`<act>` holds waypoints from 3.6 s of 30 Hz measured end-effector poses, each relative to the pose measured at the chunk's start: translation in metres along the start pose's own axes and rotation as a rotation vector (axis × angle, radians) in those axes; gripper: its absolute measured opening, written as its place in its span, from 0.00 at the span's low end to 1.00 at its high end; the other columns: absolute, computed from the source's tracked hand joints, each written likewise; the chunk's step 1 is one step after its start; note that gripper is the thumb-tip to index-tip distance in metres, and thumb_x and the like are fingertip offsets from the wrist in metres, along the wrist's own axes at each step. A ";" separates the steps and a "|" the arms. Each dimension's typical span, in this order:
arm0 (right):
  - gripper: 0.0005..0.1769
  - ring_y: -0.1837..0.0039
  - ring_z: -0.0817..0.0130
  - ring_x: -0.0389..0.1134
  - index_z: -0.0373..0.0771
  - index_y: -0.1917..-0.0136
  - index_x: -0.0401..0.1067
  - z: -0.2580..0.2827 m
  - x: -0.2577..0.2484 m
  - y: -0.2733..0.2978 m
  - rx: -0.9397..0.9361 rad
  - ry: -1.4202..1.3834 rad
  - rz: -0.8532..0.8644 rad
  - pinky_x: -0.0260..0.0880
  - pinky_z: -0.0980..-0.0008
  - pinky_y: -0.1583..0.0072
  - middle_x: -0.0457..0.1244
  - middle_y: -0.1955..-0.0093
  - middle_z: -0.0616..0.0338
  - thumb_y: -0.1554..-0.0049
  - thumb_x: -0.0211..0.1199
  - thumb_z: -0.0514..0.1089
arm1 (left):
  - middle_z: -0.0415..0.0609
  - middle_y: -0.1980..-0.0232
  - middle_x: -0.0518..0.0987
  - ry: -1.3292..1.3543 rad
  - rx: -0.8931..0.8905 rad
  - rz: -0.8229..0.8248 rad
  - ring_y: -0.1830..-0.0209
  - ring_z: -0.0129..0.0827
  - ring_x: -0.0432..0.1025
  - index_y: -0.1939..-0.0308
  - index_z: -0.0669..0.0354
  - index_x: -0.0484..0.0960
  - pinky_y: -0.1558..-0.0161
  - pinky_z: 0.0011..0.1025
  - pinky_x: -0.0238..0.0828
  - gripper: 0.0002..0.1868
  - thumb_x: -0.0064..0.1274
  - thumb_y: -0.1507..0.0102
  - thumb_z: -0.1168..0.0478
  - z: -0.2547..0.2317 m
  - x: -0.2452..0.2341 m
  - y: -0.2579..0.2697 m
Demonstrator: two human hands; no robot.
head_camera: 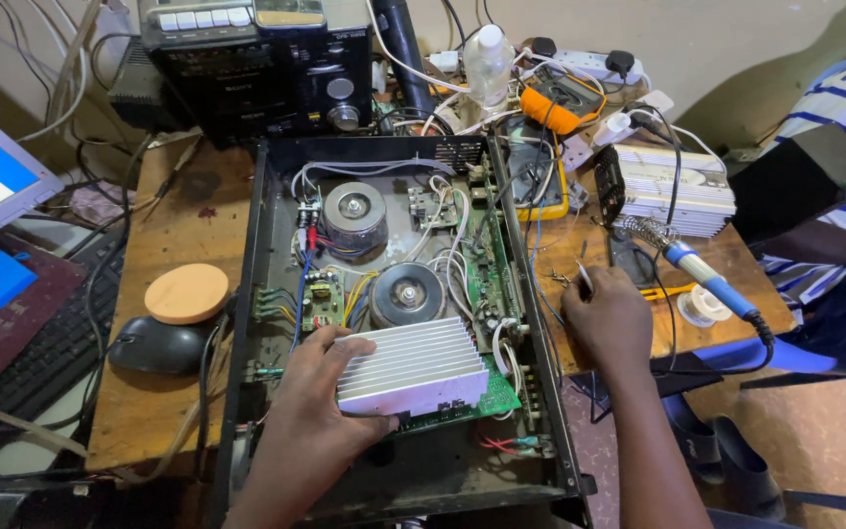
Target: The person holds a green circuit board with a large aluminum heatsink and uses a screwdriver to tighten screws on the board. The person rotates the board to access different sides and continues to adjust the screws throughout the clip.
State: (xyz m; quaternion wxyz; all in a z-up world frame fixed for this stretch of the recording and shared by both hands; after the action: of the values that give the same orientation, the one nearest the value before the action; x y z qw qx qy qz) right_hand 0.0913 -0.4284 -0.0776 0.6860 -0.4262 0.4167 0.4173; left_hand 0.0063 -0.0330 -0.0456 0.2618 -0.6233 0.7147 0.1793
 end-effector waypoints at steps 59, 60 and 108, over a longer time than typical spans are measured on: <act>0.03 0.58 0.81 0.70 0.46 0.56 0.84 0.180 -0.056 0.157 -0.041 -0.727 0.252 0.68 0.79 0.51 0.74 0.60 0.70 0.41 0.71 0.42 | 0.49 0.30 0.79 0.233 -0.086 -0.183 0.30 0.37 0.75 0.38 0.49 0.87 0.32 0.30 0.66 0.46 0.82 0.61 0.50 -0.003 0.000 -0.009; 0.03 0.54 0.78 0.72 0.40 0.53 0.83 0.175 -0.050 0.156 -0.081 -0.891 0.304 0.70 0.79 0.48 0.74 0.56 0.64 0.39 0.69 0.38 | 0.49 0.32 0.80 0.228 -0.069 -0.192 0.32 0.38 0.76 0.39 0.50 0.87 0.33 0.30 0.67 0.46 0.82 0.62 0.51 -0.003 0.000 -0.009; 0.26 0.69 0.61 0.67 0.76 0.31 0.76 0.141 -0.099 0.112 -0.005 -0.108 0.498 0.66 0.64 0.57 0.74 0.65 0.60 0.43 0.65 0.65 | 0.39 0.56 0.85 0.532 -0.497 0.025 0.62 0.26 0.73 0.44 0.44 0.89 0.61 0.20 0.66 0.42 0.80 0.64 0.66 -0.029 -0.031 -0.019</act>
State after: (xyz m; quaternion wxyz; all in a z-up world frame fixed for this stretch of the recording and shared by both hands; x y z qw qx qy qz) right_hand -0.0120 -0.2866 0.0283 0.5823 -0.2893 0.4706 0.5965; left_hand 0.0231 -0.0282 -0.0027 -0.0952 -0.6841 0.6998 0.1822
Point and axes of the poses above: each hand's wrist, its own y-axis away from the middle knuckle, its own x-axis out of the palm, z = x × y, the point moved 2 cm from there along -y, towards the middle knuckle
